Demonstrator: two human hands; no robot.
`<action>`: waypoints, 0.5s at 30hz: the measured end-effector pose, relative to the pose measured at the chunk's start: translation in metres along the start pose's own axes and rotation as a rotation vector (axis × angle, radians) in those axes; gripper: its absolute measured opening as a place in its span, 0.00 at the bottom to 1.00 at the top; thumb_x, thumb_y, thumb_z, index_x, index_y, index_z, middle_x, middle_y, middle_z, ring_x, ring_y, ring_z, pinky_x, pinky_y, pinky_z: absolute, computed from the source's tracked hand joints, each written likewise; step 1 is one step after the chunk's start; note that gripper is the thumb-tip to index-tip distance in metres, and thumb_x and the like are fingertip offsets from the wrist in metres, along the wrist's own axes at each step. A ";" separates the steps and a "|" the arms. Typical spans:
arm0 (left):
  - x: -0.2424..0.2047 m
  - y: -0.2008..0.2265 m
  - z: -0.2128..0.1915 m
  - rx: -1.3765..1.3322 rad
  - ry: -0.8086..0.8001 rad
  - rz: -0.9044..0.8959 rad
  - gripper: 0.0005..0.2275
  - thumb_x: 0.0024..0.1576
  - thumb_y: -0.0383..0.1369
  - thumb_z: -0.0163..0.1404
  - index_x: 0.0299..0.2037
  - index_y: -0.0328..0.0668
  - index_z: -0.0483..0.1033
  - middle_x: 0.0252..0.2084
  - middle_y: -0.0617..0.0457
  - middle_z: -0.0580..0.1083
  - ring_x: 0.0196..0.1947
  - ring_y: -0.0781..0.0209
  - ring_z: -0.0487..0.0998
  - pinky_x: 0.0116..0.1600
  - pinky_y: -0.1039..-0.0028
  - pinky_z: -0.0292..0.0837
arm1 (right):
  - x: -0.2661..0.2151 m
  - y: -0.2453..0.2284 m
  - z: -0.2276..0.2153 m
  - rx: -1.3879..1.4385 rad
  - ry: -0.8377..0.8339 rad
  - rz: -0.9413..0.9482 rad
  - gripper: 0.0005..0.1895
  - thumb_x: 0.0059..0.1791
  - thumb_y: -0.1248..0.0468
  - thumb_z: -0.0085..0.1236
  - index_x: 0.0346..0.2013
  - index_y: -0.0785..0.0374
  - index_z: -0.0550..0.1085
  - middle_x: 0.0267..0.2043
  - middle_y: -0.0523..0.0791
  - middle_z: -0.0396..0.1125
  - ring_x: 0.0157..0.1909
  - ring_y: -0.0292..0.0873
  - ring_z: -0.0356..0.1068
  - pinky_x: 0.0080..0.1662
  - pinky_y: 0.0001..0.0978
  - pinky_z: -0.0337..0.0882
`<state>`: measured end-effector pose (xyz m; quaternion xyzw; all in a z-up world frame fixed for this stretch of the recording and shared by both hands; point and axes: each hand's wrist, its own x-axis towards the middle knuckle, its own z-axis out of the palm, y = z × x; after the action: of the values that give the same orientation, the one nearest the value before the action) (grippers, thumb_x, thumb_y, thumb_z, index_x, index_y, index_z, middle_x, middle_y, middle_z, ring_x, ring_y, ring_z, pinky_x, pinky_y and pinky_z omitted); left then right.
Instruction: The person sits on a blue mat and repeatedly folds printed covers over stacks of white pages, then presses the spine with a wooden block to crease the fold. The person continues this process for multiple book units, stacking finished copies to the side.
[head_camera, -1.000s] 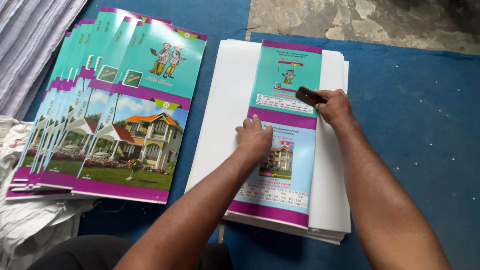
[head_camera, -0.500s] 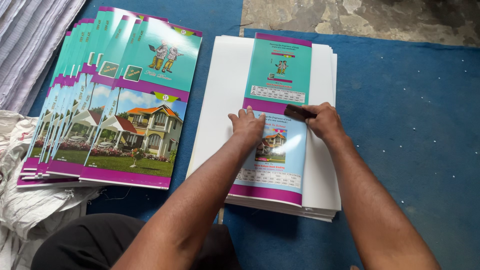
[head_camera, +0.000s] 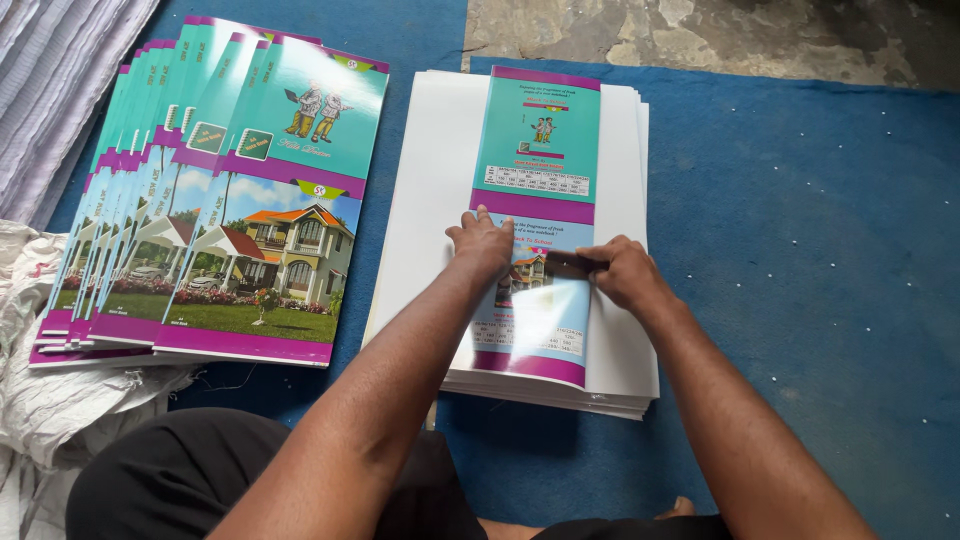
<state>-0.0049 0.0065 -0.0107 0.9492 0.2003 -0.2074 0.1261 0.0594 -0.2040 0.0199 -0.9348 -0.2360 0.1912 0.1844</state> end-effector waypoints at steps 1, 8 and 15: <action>0.000 0.001 0.000 -0.005 -0.002 -0.002 0.50 0.42 0.45 0.71 0.75 0.59 0.52 0.77 0.34 0.48 0.72 0.35 0.53 0.67 0.38 0.56 | -0.005 -0.001 -0.001 -0.018 -0.009 -0.011 0.22 0.47 0.68 0.61 0.55 0.45 0.79 0.55 0.47 0.69 0.58 0.46 0.69 0.62 0.38 0.70; 0.002 -0.001 0.001 -0.027 0.023 -0.003 0.49 0.42 0.41 0.71 0.75 0.61 0.53 0.77 0.35 0.48 0.72 0.36 0.53 0.66 0.39 0.57 | -0.039 -0.011 -0.008 -0.092 -0.115 -0.020 0.22 0.49 0.67 0.59 0.56 0.43 0.78 0.54 0.45 0.70 0.58 0.42 0.69 0.63 0.36 0.69; -0.006 0.000 -0.002 -0.030 0.008 -0.016 0.48 0.43 0.38 0.70 0.75 0.64 0.52 0.78 0.39 0.47 0.73 0.38 0.52 0.68 0.36 0.52 | -0.068 -0.018 -0.008 -0.126 -0.228 -0.017 0.22 0.48 0.67 0.61 0.55 0.44 0.78 0.54 0.42 0.71 0.54 0.39 0.71 0.58 0.34 0.72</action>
<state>-0.0096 0.0053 -0.0064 0.9464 0.2115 -0.2017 0.1378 0.0013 -0.2261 0.0528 -0.9147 -0.2749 0.2794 0.0988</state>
